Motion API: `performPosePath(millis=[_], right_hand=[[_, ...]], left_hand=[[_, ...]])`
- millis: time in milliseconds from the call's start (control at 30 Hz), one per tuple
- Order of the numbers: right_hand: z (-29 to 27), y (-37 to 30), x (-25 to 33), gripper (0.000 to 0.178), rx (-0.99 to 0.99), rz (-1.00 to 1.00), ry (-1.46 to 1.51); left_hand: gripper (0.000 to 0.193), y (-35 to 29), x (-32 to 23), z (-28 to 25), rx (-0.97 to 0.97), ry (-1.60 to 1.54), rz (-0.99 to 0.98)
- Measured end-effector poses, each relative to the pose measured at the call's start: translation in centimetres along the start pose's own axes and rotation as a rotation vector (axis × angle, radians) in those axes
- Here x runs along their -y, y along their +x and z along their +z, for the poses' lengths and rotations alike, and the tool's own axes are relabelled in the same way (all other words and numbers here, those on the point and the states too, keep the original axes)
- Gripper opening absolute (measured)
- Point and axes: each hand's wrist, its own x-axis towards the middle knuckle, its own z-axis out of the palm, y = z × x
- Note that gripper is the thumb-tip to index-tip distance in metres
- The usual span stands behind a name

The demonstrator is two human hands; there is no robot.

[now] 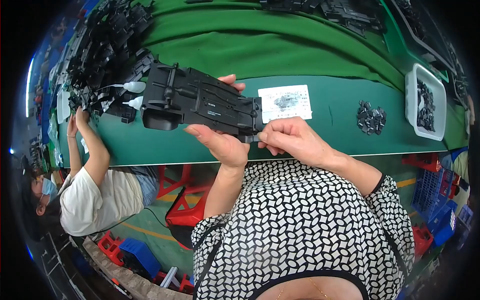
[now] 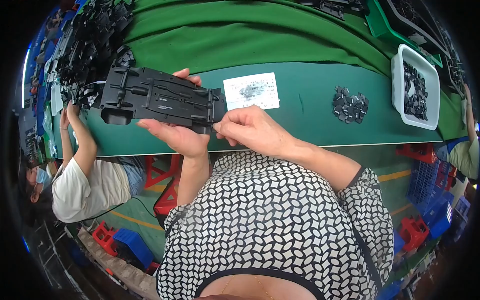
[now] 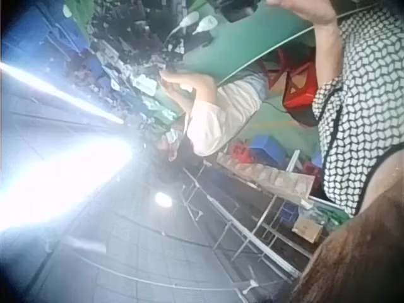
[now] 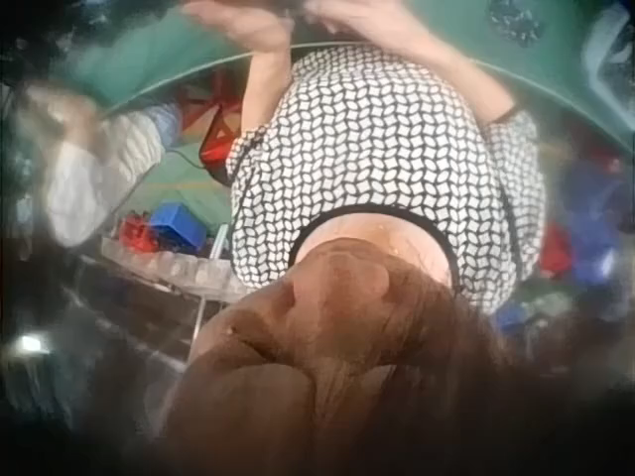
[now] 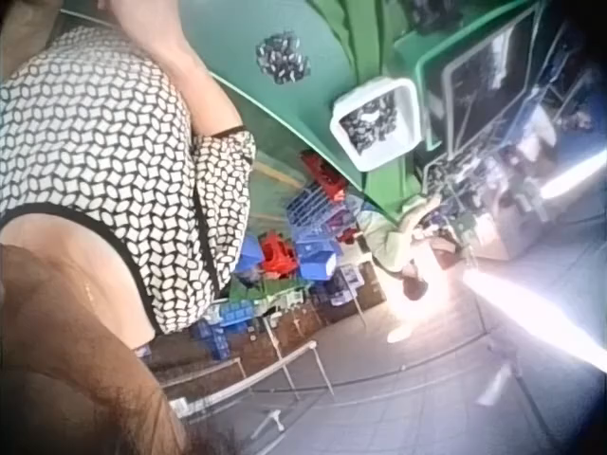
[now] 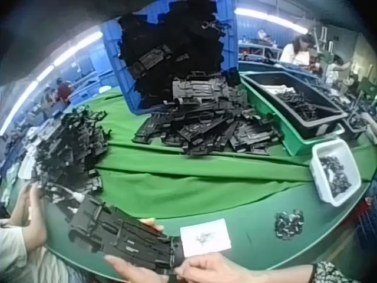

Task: Manually assembling small plastic parts onto a larger base component on a production line.

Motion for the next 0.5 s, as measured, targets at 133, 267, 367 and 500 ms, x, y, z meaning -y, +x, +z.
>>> performPosePath(millis=[133,267,367,500], right_hand=[[0.11,-0.25,-0.08,0.027,-0.044,0.005,-0.027],[0.28,-0.15,-0.16,0.025,-0.045,0.003,-0.008],[0.09,-0.1,-0.15,0.022,-0.04,0.03,-0.017],[0.28,-0.03,0.03,0.02,-0.034,0.015,0.013]], left_hand=[[0.084,-0.15,0.02,0.03,-0.026,-0.016,-0.009],[0.084,-0.4,0.07,0.26,-0.023,0.015,-0.009],[0.083,-0.35,-0.08,0.72,-0.045,-0.012,-0.034],[0.083,-0.58,-0.28,0.99,-0.042,0.008,-0.032]])
